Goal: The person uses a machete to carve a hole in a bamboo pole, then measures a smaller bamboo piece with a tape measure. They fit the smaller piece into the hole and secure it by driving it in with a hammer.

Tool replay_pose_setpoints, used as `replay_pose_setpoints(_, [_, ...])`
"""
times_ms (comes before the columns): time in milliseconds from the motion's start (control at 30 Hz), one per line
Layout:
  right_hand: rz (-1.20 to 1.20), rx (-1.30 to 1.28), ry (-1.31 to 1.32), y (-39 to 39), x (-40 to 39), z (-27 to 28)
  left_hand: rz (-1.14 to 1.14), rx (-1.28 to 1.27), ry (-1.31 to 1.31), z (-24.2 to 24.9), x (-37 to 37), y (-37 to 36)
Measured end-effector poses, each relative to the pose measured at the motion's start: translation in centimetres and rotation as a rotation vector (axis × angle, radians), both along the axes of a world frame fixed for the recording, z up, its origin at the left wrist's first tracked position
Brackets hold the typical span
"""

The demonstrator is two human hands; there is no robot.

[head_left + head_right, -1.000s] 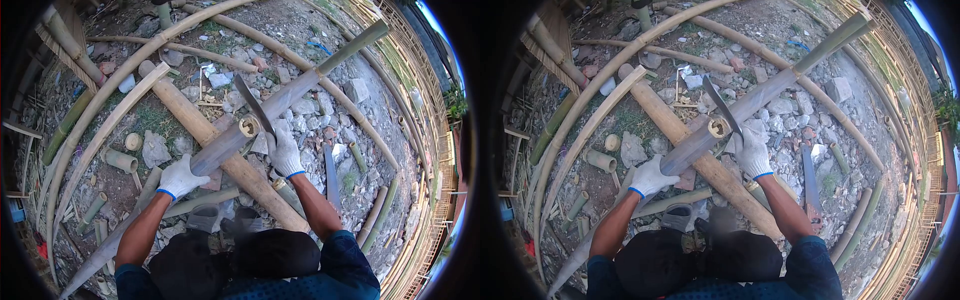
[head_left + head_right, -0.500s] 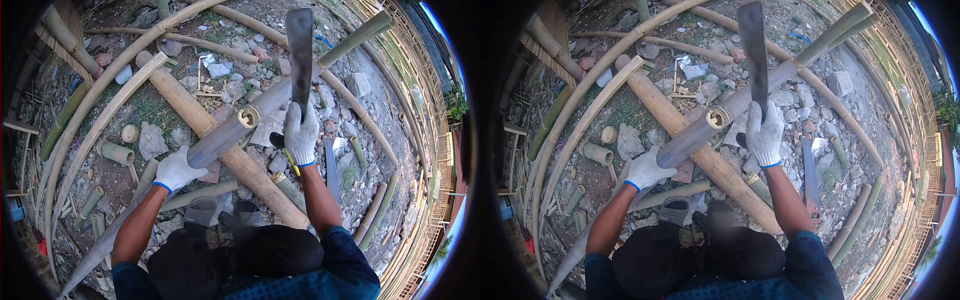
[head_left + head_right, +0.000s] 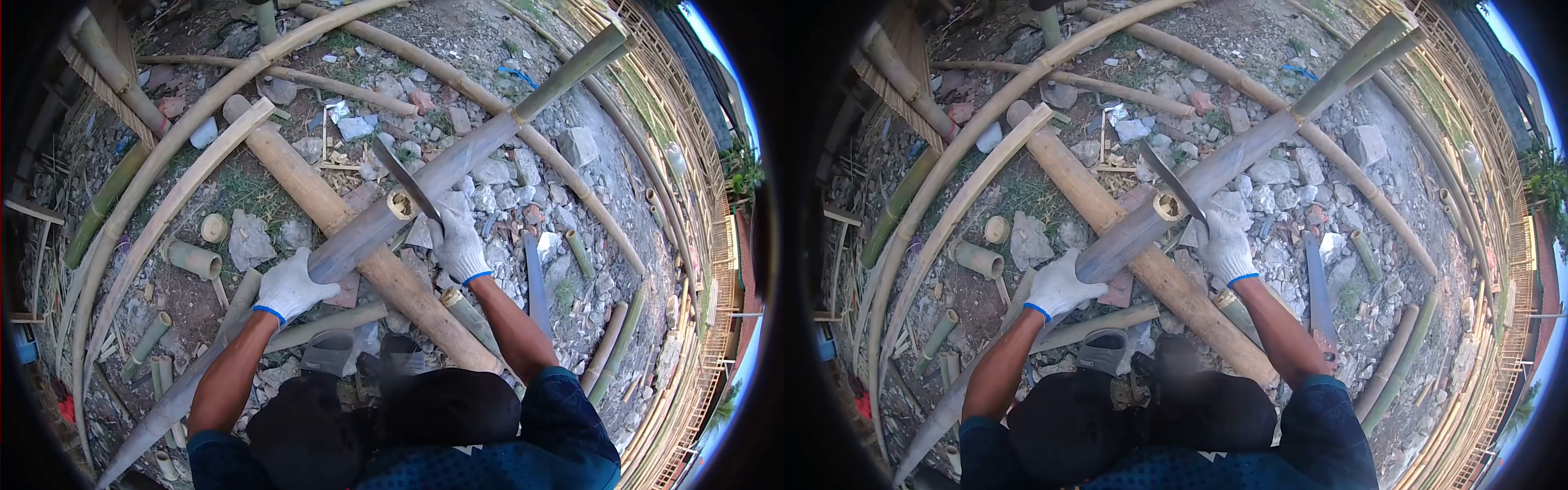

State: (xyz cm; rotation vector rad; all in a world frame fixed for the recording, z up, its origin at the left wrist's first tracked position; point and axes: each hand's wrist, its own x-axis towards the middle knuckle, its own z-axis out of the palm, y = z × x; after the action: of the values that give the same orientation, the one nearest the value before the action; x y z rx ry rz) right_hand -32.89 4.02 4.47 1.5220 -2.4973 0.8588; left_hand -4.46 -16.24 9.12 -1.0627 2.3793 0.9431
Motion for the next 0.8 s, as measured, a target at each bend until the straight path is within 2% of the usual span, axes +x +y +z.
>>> replay_pose_setpoints(33, [0.064, 0.004, 0.082, -0.4, 0.3, 1.1, 0.005, -0.041, 0.019, -0.2, -0.3, -0.3])
replay_pose_setpoints(67, [-0.008, -0.044, -0.002, -0.3, 0.3, 1.7, -0.008, -0.052, 0.008, -0.5, 0.1, 0.3])
replay_pose_setpoints(167, [-0.271, -0.173, -0.289, -2.1, 1.6, 8.8, 0.009, 0.011, 0.006, -0.7, 0.0, 0.5])
replay_pose_setpoints(233, [-0.275, -0.298, -0.335, -1.6, 2.0, 7.0, 0.022, 0.015, -0.001, 0.2, -0.2, 0.4])
replay_pose_setpoints(267, [-0.238, -0.333, -0.315, -1.0, 2.3, 4.1, 0.007, 0.007, -0.007, 0.3, 0.0, 0.4])
replay_pose_setpoints(300, [-0.068, 0.080, -0.055, 0.8, 0.4, -0.9, -0.004, -0.009, -0.002, 0.3, 0.0, 0.5])
replay_pose_setpoints(333, [-0.068, 0.014, -0.066, 1.2, 0.8, -2.0, -0.013, -0.031, 0.008, 0.2, -0.1, 0.4])
replay_pose_setpoints(400, [-0.064, 0.122, -0.086, 0.5, 0.4, 0.5, 0.002, -0.034, 0.004, -0.3, 0.0, 0.4])
replay_pose_setpoints(500, [-0.241, -0.024, -0.341, -1.9, 1.4, 9.0, 0.012, -0.009, -0.005, 0.2, -0.5, 0.2])
replay_pose_setpoints(533, [-0.259, -0.191, -0.403, -1.9, 1.2, 8.7, 0.022, 0.019, -0.004, 0.0, -0.2, 0.4])
replay_pose_setpoints(600, [-0.301, -0.289, -0.429, -1.1, 1.9, 4.5, 0.018, 0.039, -0.014, -0.1, 0.0, 0.7])
replay_pose_setpoints(633, [-0.074, -0.076, -0.162, -0.1, 0.6, 0.8, 0.006, 0.034, -0.026, 0.1, 0.0, 0.8])
replay_pose_setpoints(667, [-0.044, 0.074, -0.233, 0.9, 0.5, -1.1, 0.004, 0.015, -0.026, 0.3, -0.3, 0.5])
replay_pose_setpoints(733, [-0.031, 0.115, -0.097, 0.3, 0.5, 1.9, 0.011, -0.066, 0.015, 0.0, -0.4, 0.3])
replay_pose_setpoints(800, [-0.160, 0.035, -0.278, -0.7, 1.2, 6.5, 0.000, -0.032, -0.006, 0.2, -0.2, 0.6])
